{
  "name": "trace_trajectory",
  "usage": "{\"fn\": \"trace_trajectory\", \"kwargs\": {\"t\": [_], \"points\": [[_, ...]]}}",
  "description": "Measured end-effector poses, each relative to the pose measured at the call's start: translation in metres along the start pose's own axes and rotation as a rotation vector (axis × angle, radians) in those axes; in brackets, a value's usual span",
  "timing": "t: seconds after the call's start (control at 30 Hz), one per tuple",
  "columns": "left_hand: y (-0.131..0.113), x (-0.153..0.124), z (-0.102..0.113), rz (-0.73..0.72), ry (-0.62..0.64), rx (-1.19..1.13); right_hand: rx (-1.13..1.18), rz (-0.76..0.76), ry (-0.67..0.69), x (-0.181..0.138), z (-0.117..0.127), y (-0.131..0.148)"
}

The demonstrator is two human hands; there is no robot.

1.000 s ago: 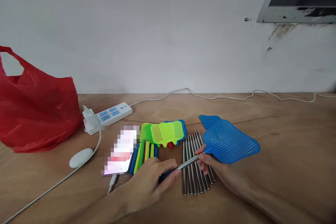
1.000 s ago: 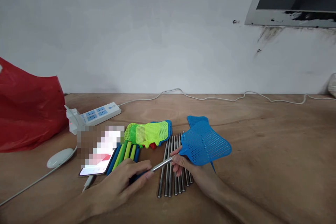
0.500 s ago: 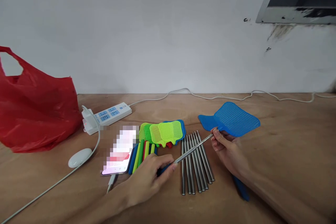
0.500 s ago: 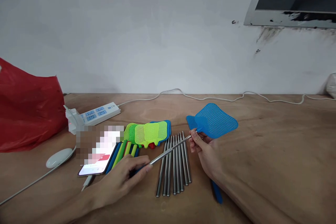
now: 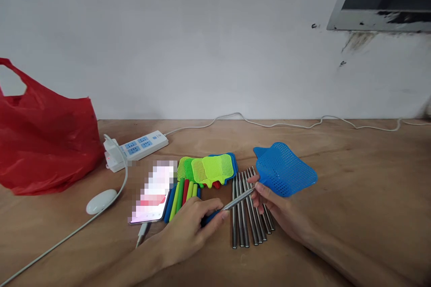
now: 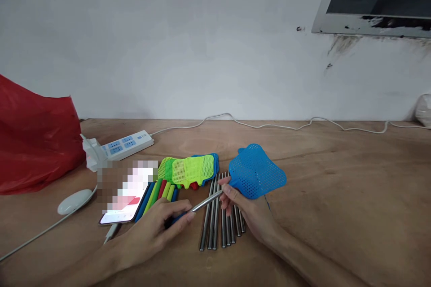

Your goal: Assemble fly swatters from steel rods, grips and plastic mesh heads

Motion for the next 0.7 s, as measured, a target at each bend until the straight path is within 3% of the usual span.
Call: {"fn": "trace_trajectory", "kwargs": {"t": [0.13, 0.27, 0.7], "points": [[-0.001, 0.000, 0.001, -0.009, -0.023, -0.004, 0.127, -0.001, -0.068, 0.001, 0.007, 0.006], [0.004, 0.000, -0.002, -0.006, -0.032, 0.019, 0.087, 0.029, -0.117, 0.002, 0.014, 0.002], [0.004, 0.001, -0.005, -0.001, -0.019, -0.007, -0.068, 0.032, 0.041, -0.001, 0.002, -0.003]]}}
Point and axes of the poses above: each hand's wrist, its own x-axis towards the middle knuckle, its own z-axis out of the back of the hand, y = z × x, the point moved 9 cm from there along x, towards the middle knuckle, and after that the axes turned 6 degrees about x, right-handed, at the moved point
